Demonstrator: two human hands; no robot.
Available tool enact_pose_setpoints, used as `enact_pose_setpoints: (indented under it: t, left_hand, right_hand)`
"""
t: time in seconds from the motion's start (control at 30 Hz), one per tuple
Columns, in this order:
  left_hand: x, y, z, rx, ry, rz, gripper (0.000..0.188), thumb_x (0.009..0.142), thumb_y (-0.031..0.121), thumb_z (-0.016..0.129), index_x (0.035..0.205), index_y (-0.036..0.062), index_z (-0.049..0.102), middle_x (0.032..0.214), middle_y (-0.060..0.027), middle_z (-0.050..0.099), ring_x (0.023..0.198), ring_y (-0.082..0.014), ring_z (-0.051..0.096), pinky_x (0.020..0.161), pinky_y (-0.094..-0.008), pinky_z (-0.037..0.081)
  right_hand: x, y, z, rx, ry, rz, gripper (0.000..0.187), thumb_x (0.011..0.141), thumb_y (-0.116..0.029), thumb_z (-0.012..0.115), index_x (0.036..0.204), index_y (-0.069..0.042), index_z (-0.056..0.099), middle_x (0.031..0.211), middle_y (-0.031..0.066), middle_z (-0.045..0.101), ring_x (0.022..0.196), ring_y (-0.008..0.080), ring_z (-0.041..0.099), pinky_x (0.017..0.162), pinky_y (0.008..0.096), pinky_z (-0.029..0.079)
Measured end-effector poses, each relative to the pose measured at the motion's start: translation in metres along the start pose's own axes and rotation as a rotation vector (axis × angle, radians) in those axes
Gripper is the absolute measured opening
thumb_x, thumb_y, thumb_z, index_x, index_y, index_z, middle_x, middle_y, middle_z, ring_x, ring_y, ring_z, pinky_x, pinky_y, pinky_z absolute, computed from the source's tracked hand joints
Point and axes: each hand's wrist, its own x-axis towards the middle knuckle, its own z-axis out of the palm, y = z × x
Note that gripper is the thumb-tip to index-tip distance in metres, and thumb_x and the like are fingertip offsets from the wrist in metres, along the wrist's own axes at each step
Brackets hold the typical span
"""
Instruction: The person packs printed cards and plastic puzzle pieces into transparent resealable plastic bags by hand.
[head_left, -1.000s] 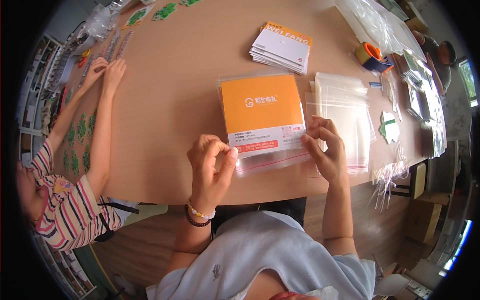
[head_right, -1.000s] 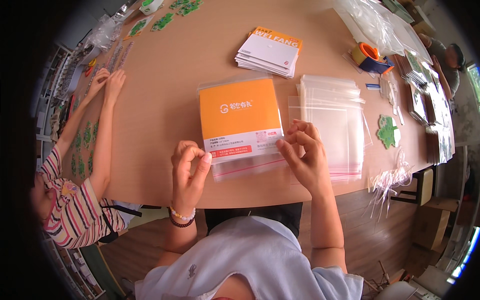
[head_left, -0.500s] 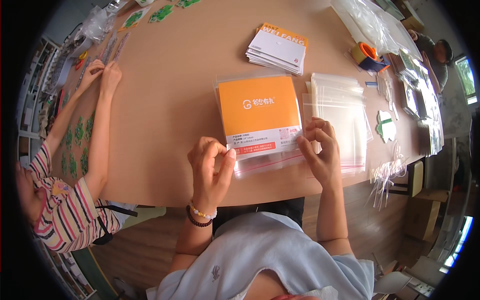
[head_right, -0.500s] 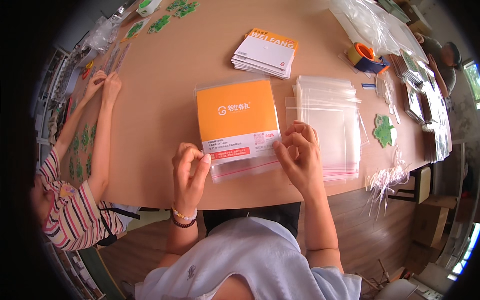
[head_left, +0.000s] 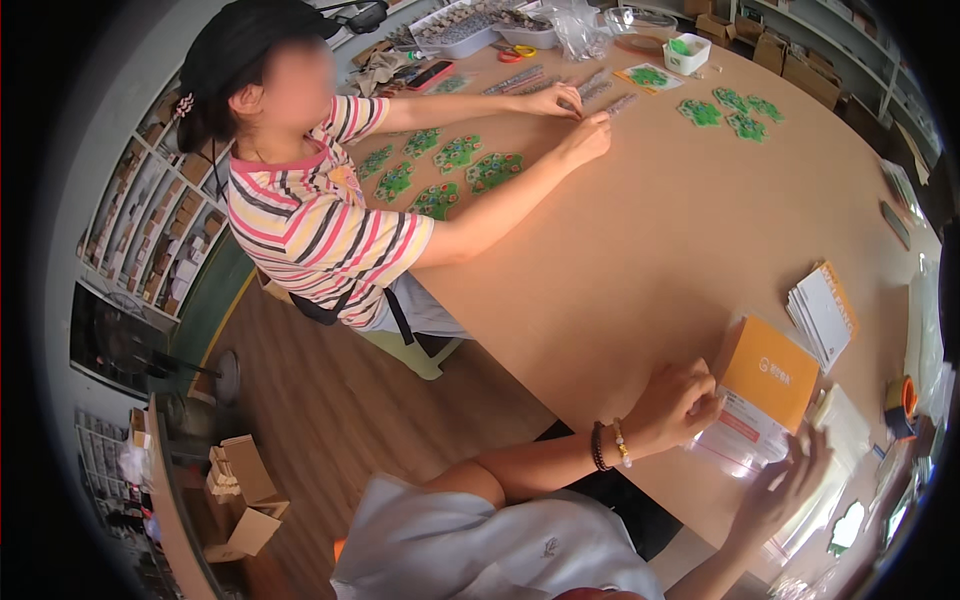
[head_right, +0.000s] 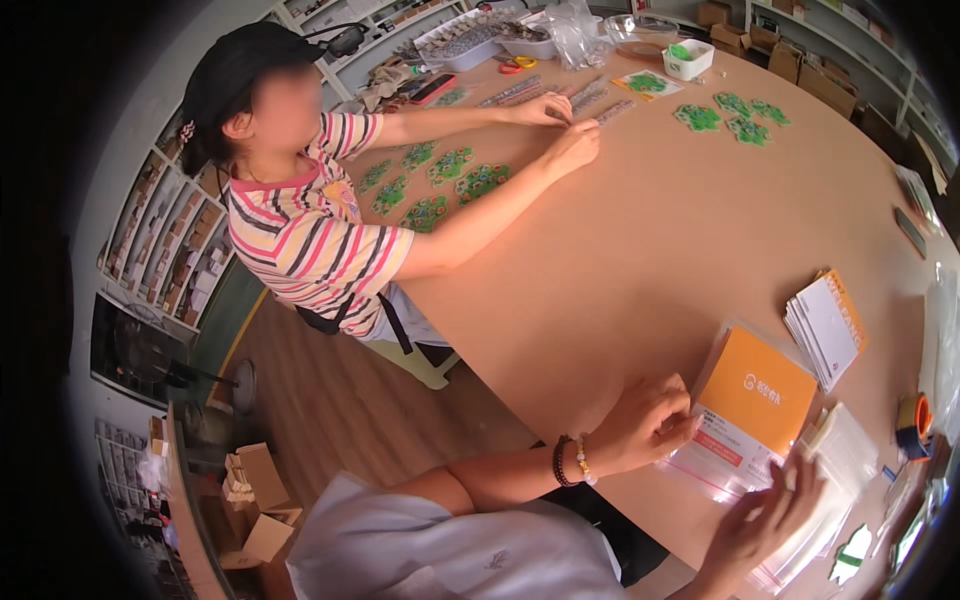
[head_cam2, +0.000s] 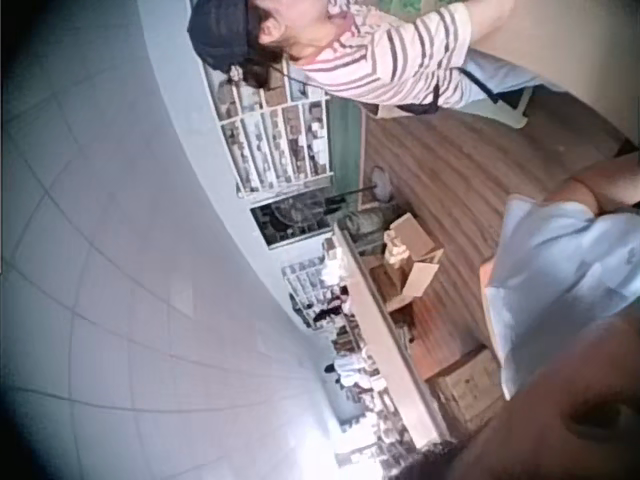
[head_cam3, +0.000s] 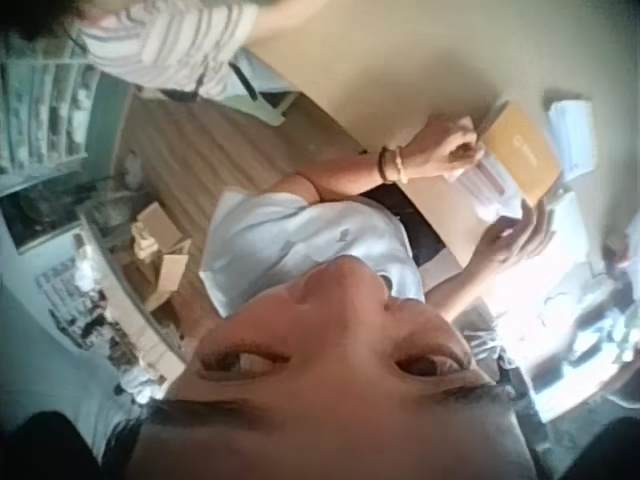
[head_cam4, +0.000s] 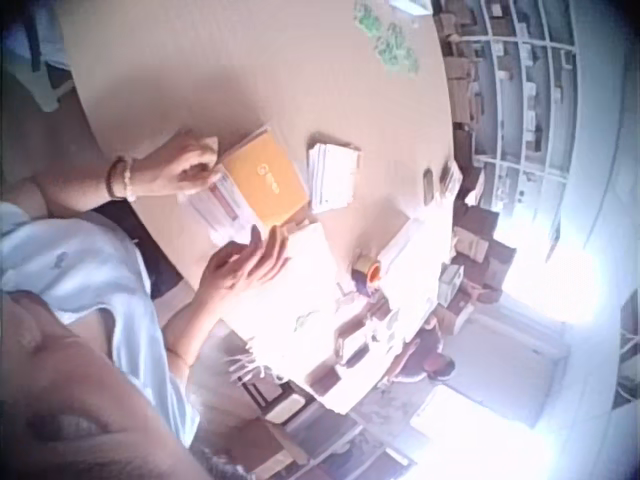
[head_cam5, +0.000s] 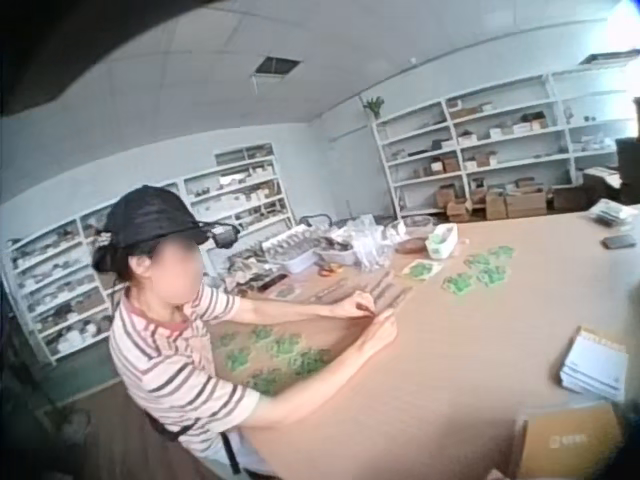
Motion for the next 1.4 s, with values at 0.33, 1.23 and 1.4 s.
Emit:
enact_pose_setpoints:
  t: [0.33, 1.23, 1.4]
  left_hand:
    - [0.015, -0.009, 0.000, -0.121, 0.019, -0.020, 0.029, 0.087, 0.019, 0.062, 0.065, 0.0045, 0.050, 0.068, -0.0054, 0.049, 0.063, -0.0198, 0.049, 0.064, -0.0347, 0.037]
    - [0.019, -0.013, -0.009, -0.601, -0.158, -0.242, 0.015, 0.099, 0.017, 0.047, 0.094, 0.0047, 0.054, 0.077, 0.0048, 0.049, 0.070, -0.0026, 0.040, 0.062, -0.0185, 0.034]
    - [0.015, 0.002, -0.018, -0.533, -0.160, -0.216, 0.018, 0.099, 0.017, 0.045, 0.095, 0.0033, 0.056, 0.078, 0.0037, 0.049, 0.070, -0.0036, 0.039, 0.062, -0.0197, 0.033]
  right_hand:
    - [-0.018, 0.000, 0.013, 0.133, -0.293, -0.085, 0.042, 0.087, -0.011, 0.054, 0.127, -0.001, 0.051, 0.136, 0.0147, 0.048, 0.131, 0.0334, 0.040, 0.110, 0.0475, 0.028]
    - [0.019, -0.040, 0.026, 0.156, -0.206, -0.256, 0.042, 0.075, -0.021, 0.063, 0.110, 0.002, 0.061, 0.121, 0.0169, 0.050, 0.115, 0.0305, 0.048, 0.100, 0.0468, 0.037]
    - [0.021, -0.044, 0.026, 0.040, -0.212, -0.297, 0.043, 0.075, -0.017, 0.060, 0.112, 0.007, 0.059, 0.118, 0.0199, 0.052, 0.110, 0.0299, 0.052, 0.097, 0.0428, 0.041]
